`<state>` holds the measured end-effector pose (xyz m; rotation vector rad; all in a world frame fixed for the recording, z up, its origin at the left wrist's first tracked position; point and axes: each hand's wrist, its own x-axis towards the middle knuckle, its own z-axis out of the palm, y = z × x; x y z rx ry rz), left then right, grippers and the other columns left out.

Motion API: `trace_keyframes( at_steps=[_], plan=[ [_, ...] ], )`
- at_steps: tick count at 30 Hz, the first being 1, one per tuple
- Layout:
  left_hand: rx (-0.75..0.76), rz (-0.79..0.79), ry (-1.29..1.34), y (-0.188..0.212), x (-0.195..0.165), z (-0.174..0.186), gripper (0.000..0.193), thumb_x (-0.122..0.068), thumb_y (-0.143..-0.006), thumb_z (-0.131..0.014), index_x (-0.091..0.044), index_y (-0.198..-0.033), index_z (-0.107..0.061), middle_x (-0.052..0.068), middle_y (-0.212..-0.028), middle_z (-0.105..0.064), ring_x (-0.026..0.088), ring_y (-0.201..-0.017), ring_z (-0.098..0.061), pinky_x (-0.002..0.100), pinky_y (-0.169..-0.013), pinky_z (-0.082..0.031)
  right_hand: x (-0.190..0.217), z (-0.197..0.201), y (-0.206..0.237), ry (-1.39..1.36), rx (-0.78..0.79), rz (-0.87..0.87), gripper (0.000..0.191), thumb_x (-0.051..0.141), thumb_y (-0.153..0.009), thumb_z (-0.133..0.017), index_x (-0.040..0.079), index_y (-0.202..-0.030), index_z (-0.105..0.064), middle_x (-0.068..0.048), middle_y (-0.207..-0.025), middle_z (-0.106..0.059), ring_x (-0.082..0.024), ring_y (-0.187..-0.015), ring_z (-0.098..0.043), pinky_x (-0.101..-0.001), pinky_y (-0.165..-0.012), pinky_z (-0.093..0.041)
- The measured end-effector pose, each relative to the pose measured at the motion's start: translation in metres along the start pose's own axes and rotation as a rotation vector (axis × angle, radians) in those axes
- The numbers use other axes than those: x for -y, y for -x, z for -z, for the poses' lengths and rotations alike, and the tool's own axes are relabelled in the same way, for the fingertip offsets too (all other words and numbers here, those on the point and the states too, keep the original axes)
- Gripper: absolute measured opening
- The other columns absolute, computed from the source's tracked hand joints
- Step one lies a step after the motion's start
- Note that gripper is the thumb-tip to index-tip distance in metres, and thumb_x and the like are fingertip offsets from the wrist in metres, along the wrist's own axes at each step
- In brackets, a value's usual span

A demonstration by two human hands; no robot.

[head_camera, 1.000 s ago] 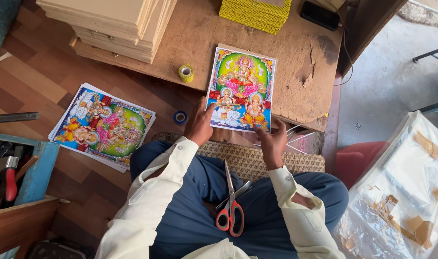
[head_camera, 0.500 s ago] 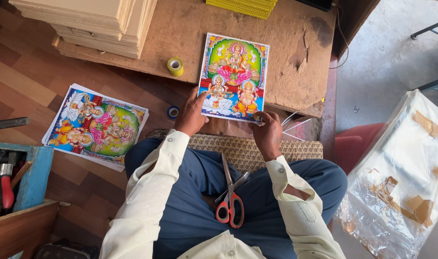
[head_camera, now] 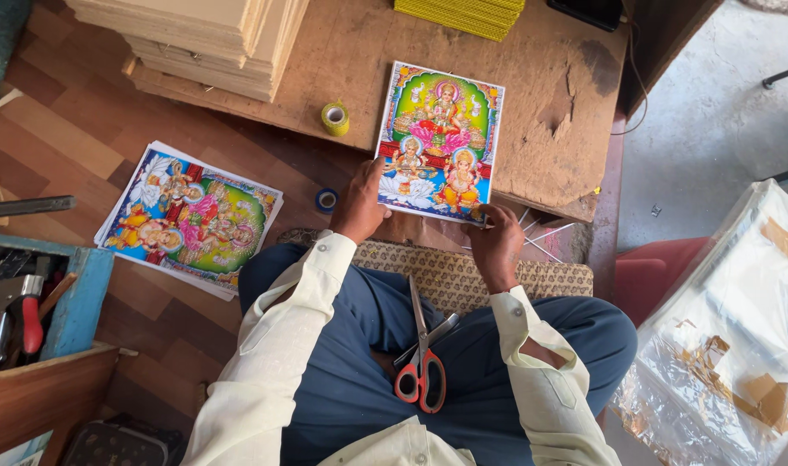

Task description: The person assembles cardboard frames by cutting printed images, applying yellow patterned tape to the edges, and attaching them to cardboard backings. They handle scissors, tape, printed images, and cardboard pieces, stacking completed frames on the table.

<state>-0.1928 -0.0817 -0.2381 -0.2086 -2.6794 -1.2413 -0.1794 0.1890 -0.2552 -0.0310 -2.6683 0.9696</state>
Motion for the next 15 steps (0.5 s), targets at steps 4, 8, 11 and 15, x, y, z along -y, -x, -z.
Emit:
trace_keyframes(
  at_steps=[4,8,11,15],
  plan=[
    [0.023,0.049,-0.002,0.004,-0.003,-0.008,0.09,0.003,-0.07,-0.083,0.001,-0.148,-0.039,0.023,-0.144,-0.053,0.043,-0.126,-0.057,0.045,-0.102,-0.05,-0.004,0.0,-0.008,-0.061,-0.015,-0.034,0.049,0.009,-0.064,-0.092,0.001,-0.11,-0.075,-0.013,-0.103,-0.076,-0.022,-0.086,-0.074,-0.033,-0.078,-0.058],
    [-0.024,0.022,-0.027,0.005,-0.004,-0.016,0.099,0.001,-0.068,-0.085,0.003,-0.151,-0.031,0.028,-0.145,-0.048,0.046,-0.126,-0.054,0.046,-0.1,-0.049,-0.003,-0.001,-0.013,-0.113,-0.01,-0.153,0.051,0.006,-0.068,-0.09,0.001,-0.117,-0.074,-0.013,-0.098,-0.077,-0.018,-0.083,-0.072,-0.0309,-0.076,-0.057],
    [-0.048,0.035,-0.053,0.004,-0.001,-0.019,0.103,0.0,-0.069,-0.086,0.002,-0.154,-0.027,0.03,-0.146,-0.047,0.046,-0.127,-0.054,0.045,-0.102,-0.049,-0.003,-0.001,-0.016,-0.205,0.005,-0.181,0.052,0.005,-0.068,-0.089,0.001,-0.118,-0.074,-0.011,-0.097,-0.078,-0.015,-0.083,-0.073,-0.0286,-0.076,-0.058],
    [-0.046,0.059,-0.043,0.006,0.002,-0.02,0.098,-0.001,-0.071,-0.085,0.001,-0.153,-0.03,0.028,-0.147,-0.048,0.045,-0.128,-0.055,0.045,-0.102,-0.05,-0.005,0.0,-0.015,-0.166,0.012,-0.161,0.052,0.003,-0.067,-0.09,0.0,-0.116,-0.074,-0.011,-0.096,-0.078,-0.015,-0.081,-0.073,-0.029,-0.075,-0.058]
  ],
)
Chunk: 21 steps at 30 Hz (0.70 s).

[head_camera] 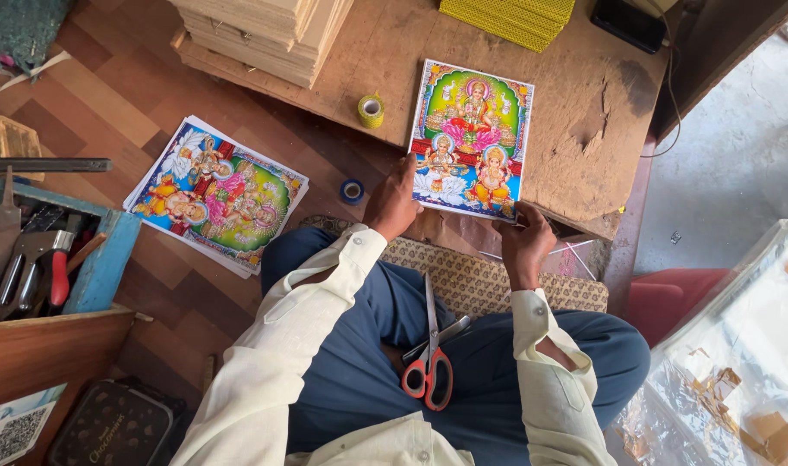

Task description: The person assembles cardboard frames by cutting printed images, applying yellow patterned tape to the edges, and attaching them to cardboard backings. They handle scissors, tape, printed images, and cardboard pieces, stacking completed frames on the table.

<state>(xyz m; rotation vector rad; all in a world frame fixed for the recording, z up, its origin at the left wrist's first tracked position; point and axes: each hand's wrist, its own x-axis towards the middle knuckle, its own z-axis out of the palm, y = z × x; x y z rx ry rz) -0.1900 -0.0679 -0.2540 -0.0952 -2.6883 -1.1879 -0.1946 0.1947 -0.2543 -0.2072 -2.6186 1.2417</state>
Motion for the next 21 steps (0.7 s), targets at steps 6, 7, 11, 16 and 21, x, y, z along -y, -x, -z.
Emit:
trace_keyframes(
  at_steps=[6,7,11,16,21],
  plan=[
    [0.021,0.089,0.158,-0.004,0.001,-0.007,0.084,-0.003,-0.075,-0.084,-0.007,-0.149,-0.044,0.023,-0.12,-0.07,0.042,-0.112,-0.067,0.048,-0.093,-0.055,0.008,0.005,0.005,-0.316,0.038,0.096,0.066,0.006,-0.071,-0.088,0.0,-0.133,-0.063,-0.014,-0.122,-0.074,-0.021,-0.103,-0.072,-0.0327,-0.079,-0.063],
    [-0.017,0.046,0.231,-0.005,0.0,-0.008,0.082,0.0,-0.07,-0.085,-0.006,-0.143,-0.048,0.023,-0.118,-0.071,0.042,-0.108,-0.068,0.048,-0.088,-0.056,0.012,0.013,0.01,-0.049,-0.059,0.102,0.079,0.006,-0.066,-0.095,0.001,-0.136,-0.059,-0.018,-0.126,-0.066,-0.026,-0.104,-0.067,-0.036,-0.078,-0.061],
    [0.035,-0.072,0.295,0.0,-0.001,-0.003,0.104,0.003,-0.066,-0.091,0.001,-0.155,-0.035,0.022,-0.137,-0.064,0.034,-0.124,-0.064,0.042,-0.102,-0.052,0.02,0.082,0.065,-0.242,-0.26,0.174,0.056,0.003,-0.084,-0.085,0.003,-0.135,-0.06,-0.015,-0.129,-0.067,-0.023,-0.111,-0.068,-0.0326,-0.091,-0.058],
    [0.078,-0.178,0.22,0.009,0.016,0.007,0.103,-0.01,-0.083,-0.095,0.001,-0.16,-0.027,0.023,-0.146,-0.057,0.035,-0.134,-0.061,0.046,-0.118,-0.048,-0.018,0.177,0.169,-0.043,-0.739,0.017,0.018,0.002,-0.097,-0.076,0.001,-0.115,-0.07,-0.008,-0.104,-0.069,-0.015,-0.093,-0.064,-0.0293,-0.086,-0.053],
    [0.025,-0.124,0.17,0.012,0.045,0.009,0.087,-0.004,-0.097,-0.092,0.007,-0.159,-0.033,0.028,-0.156,-0.043,0.042,-0.141,-0.053,0.049,-0.105,-0.055,-0.122,0.243,0.241,-0.336,-1.086,-0.536,0.016,0.009,-0.1,-0.066,0.005,-0.116,-0.064,-0.002,-0.101,-0.067,-0.011,-0.083,-0.063,-0.0259,-0.07,-0.053]
  ],
)
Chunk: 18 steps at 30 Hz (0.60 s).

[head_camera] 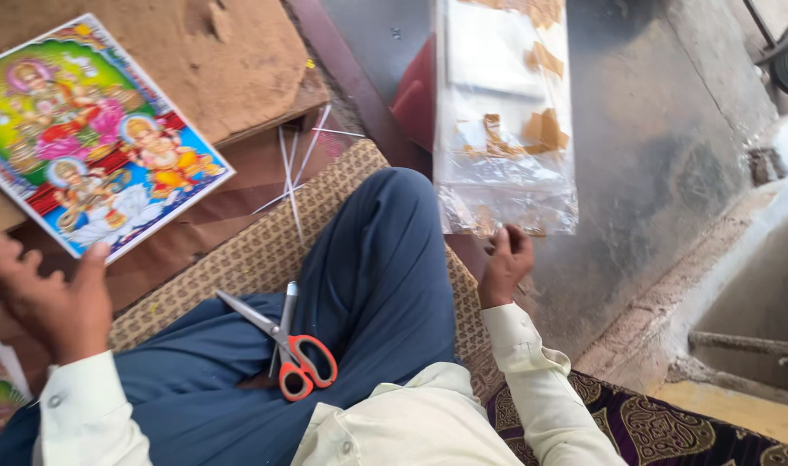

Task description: The person assembles cardboard frames by cutting printed images, applying yellow patterned tape to the edges, and attaching them to cardboard backings. They handle scissors, tape, printed images, and cardboard pieces, stacking completed frames on the table.

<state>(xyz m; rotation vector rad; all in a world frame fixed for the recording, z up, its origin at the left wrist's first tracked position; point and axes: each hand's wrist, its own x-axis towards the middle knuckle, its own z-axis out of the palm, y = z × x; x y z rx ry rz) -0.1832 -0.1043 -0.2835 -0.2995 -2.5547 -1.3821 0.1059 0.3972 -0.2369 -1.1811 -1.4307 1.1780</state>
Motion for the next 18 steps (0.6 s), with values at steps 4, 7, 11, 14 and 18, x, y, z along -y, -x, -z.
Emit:
trace_keyframes(
  at_steps=[4,7,11,14,18],
  plan=[
    [-0.082,0.128,0.165,0.006,0.006,0.001,0.073,-0.008,-0.101,-0.087,0.011,-0.152,-0.039,0.027,-0.151,-0.049,0.033,-0.131,-0.063,0.041,-0.104,-0.058,-0.048,0.042,-0.047,-0.084,-0.259,-0.267,0.023,0.018,-0.098,-0.067,0.008,-0.116,-0.058,-0.001,-0.101,-0.064,-0.013,-0.084,-0.063,-0.0285,-0.069,-0.054],
    [-0.051,0.343,0.168,0.005,0.0,0.004,0.061,-0.018,-0.104,-0.082,0.014,-0.143,-0.048,0.024,-0.13,-0.061,0.024,-0.11,-0.066,0.033,-0.094,-0.055,-0.061,0.054,-0.078,-0.228,-0.369,-0.395,0.03,0.032,-0.098,-0.067,0.009,-0.116,-0.057,-0.001,-0.099,-0.059,-0.015,-0.087,-0.059,-0.0327,-0.069,-0.05],
    [-0.058,0.212,0.11,0.005,-0.011,0.002,0.041,-0.011,-0.109,-0.076,0.019,-0.129,-0.056,0.02,-0.123,-0.066,0.021,-0.106,-0.065,0.03,-0.092,-0.053,-0.064,0.062,-0.109,-0.267,-0.361,-0.517,0.036,0.034,-0.095,-0.07,0.004,-0.113,-0.061,-0.005,-0.099,-0.059,-0.017,-0.085,-0.059,-0.035,-0.069,-0.048],
    [-0.079,0.326,0.258,0.004,-0.015,0.001,0.039,-0.011,-0.104,-0.073,0.012,-0.13,-0.057,0.011,-0.113,-0.068,0.014,-0.097,-0.064,0.026,-0.088,-0.053,-0.068,0.07,-0.125,-0.237,-0.435,-0.532,0.033,0.034,-0.095,-0.069,0.005,-0.111,-0.062,-0.002,-0.099,-0.06,-0.015,-0.084,-0.058,-0.0347,-0.067,-0.046],
    [-0.017,0.356,0.341,0.005,-0.015,0.002,0.023,-0.011,-0.112,-0.07,0.009,-0.121,-0.064,0.008,-0.11,-0.07,0.012,-0.091,-0.062,0.026,-0.085,-0.05,-0.079,0.082,-0.135,-0.215,-0.415,-0.482,0.026,0.026,-0.093,-0.073,0.006,-0.108,-0.067,-0.001,-0.092,-0.06,-0.015,-0.078,-0.053,-0.0354,-0.064,-0.04]
  ],
)
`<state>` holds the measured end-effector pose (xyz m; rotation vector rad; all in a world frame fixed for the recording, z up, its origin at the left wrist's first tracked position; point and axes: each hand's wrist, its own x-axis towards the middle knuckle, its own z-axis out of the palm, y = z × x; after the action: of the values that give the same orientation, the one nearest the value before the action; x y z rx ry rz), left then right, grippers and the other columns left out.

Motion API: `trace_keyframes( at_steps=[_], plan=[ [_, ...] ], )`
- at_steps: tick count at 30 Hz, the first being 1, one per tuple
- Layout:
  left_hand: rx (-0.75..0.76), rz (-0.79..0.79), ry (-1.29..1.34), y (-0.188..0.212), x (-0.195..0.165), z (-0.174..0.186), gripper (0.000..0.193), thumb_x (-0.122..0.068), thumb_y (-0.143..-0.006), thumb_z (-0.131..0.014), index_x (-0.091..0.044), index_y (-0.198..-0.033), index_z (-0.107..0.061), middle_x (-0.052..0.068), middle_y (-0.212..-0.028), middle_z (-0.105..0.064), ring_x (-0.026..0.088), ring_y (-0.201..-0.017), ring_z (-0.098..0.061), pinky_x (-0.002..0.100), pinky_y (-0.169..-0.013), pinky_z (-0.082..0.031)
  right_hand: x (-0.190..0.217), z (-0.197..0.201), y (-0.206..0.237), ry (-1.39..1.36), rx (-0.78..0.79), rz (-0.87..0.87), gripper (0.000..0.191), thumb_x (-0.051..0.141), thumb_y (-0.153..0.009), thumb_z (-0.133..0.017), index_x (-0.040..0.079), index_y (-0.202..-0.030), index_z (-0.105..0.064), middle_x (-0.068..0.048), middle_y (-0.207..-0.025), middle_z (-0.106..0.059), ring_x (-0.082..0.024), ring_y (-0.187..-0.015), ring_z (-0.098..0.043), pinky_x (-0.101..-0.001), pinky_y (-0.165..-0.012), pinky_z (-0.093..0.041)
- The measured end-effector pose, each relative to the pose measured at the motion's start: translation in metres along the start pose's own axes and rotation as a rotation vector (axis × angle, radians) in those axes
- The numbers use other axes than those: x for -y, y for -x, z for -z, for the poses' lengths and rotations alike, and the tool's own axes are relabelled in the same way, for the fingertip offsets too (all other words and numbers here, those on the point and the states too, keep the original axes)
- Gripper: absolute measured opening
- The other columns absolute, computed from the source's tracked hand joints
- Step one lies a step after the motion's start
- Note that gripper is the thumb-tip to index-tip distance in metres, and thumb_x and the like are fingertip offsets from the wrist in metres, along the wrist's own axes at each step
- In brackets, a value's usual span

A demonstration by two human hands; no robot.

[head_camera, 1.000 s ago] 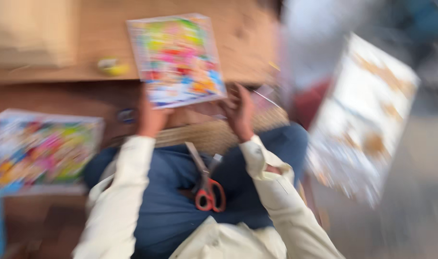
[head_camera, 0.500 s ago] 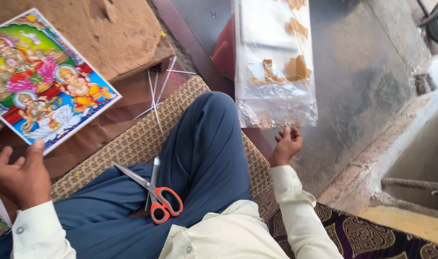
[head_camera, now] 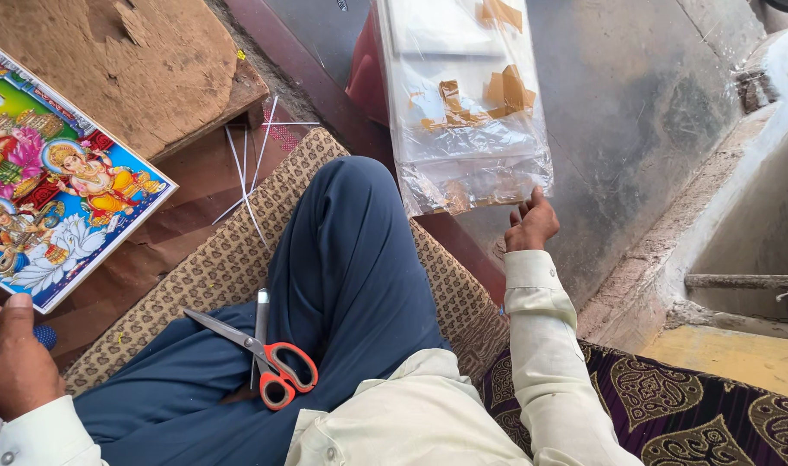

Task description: The person assembles cardboard frames by cutting printed images, applying yellow patterned tape to the edges, and attaching them to cardboard backings. They handle scissors, tape, printed images, and cardboard pieces, stacking completed frames on the table.

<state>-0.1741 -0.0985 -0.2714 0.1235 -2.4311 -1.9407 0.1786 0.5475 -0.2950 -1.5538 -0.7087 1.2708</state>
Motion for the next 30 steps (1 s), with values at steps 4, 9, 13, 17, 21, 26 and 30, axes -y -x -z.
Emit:
trace_keyframes(
  at_steps=[4,9,13,17,21,26,30],
  plan=[
    [0.06,-0.045,0.025,0.002,0.001,0.003,0.017,-0.005,-0.112,-0.064,0.007,-0.123,-0.067,0.011,-0.116,-0.072,0.013,-0.098,-0.065,0.025,-0.094,-0.053,0.005,-0.003,-0.002,0.069,-0.051,0.193,0.019,0.018,-0.09,-0.073,0.004,-0.103,-0.072,-0.002,-0.087,-0.068,-0.015,-0.072,-0.058,-0.0363,-0.062,-0.044],
    [0.013,-0.097,0.039,0.002,0.006,0.003,0.043,0.001,-0.11,-0.067,0.008,-0.145,-0.043,0.019,-0.125,-0.071,0.022,-0.114,-0.073,0.03,-0.103,-0.058,0.032,-0.016,0.024,-0.523,0.21,-0.315,0.043,0.037,-0.092,-0.055,0.005,-0.118,-0.061,-0.011,-0.103,-0.065,-0.025,-0.088,-0.061,-0.0477,-0.077,-0.048],
    [0.0,-0.154,-0.006,0.003,0.006,0.004,0.053,0.005,-0.107,-0.068,0.008,-0.151,-0.038,0.024,-0.138,-0.059,0.026,-0.118,-0.071,0.033,-0.101,-0.059,0.025,-0.03,0.052,-0.609,0.217,-0.478,0.065,0.056,-0.092,-0.045,0.005,-0.133,-0.051,-0.017,-0.118,-0.061,-0.033,-0.1,-0.06,-0.0538,-0.087,-0.048],
    [0.013,-0.223,-0.042,0.002,0.002,0.006,0.06,0.007,-0.11,-0.074,0.009,-0.153,-0.032,0.025,-0.145,-0.048,0.029,-0.119,-0.068,0.032,-0.096,-0.058,0.01,-0.034,0.053,-0.716,0.368,-0.523,0.094,0.077,-0.087,-0.04,0.003,-0.144,-0.046,-0.02,-0.121,-0.057,-0.033,-0.103,-0.058,-0.0507,-0.084,-0.051],
    [0.027,-0.231,-0.123,0.0,0.006,0.006,0.058,0.008,-0.108,-0.074,0.011,-0.152,-0.035,0.026,-0.144,-0.05,0.03,-0.117,-0.07,0.033,-0.092,-0.061,0.005,-0.037,0.032,-0.967,0.639,-0.638,0.112,0.09,-0.078,-0.039,-0.004,-0.137,-0.055,-0.018,-0.109,-0.06,-0.026,-0.089,-0.058,-0.0385,-0.073,-0.052],
    [0.039,-0.264,-0.065,-0.006,0.021,0.009,0.062,0.01,-0.105,-0.075,0.013,-0.153,-0.036,0.026,-0.145,-0.051,0.031,-0.122,-0.07,0.032,-0.091,-0.063,-0.015,-0.053,0.01,-0.975,0.639,-0.751,0.058,0.053,-0.107,-0.043,0.003,-0.131,-0.06,-0.012,-0.11,-0.067,-0.021,-0.088,-0.064,-0.0342,-0.075,-0.055],
    [0.032,-0.171,-0.053,-0.01,0.028,0.011,0.064,0.007,-0.107,-0.078,0.013,-0.155,-0.036,0.026,-0.142,-0.054,0.03,-0.118,-0.073,0.033,-0.091,-0.062,-0.022,-0.069,0.005,-0.771,1.014,-0.855,0.033,0.031,-0.111,-0.042,0.008,-0.127,-0.06,-0.011,-0.115,-0.068,-0.021,-0.082,-0.064,-0.0355,-0.073,-0.055]
  ],
)
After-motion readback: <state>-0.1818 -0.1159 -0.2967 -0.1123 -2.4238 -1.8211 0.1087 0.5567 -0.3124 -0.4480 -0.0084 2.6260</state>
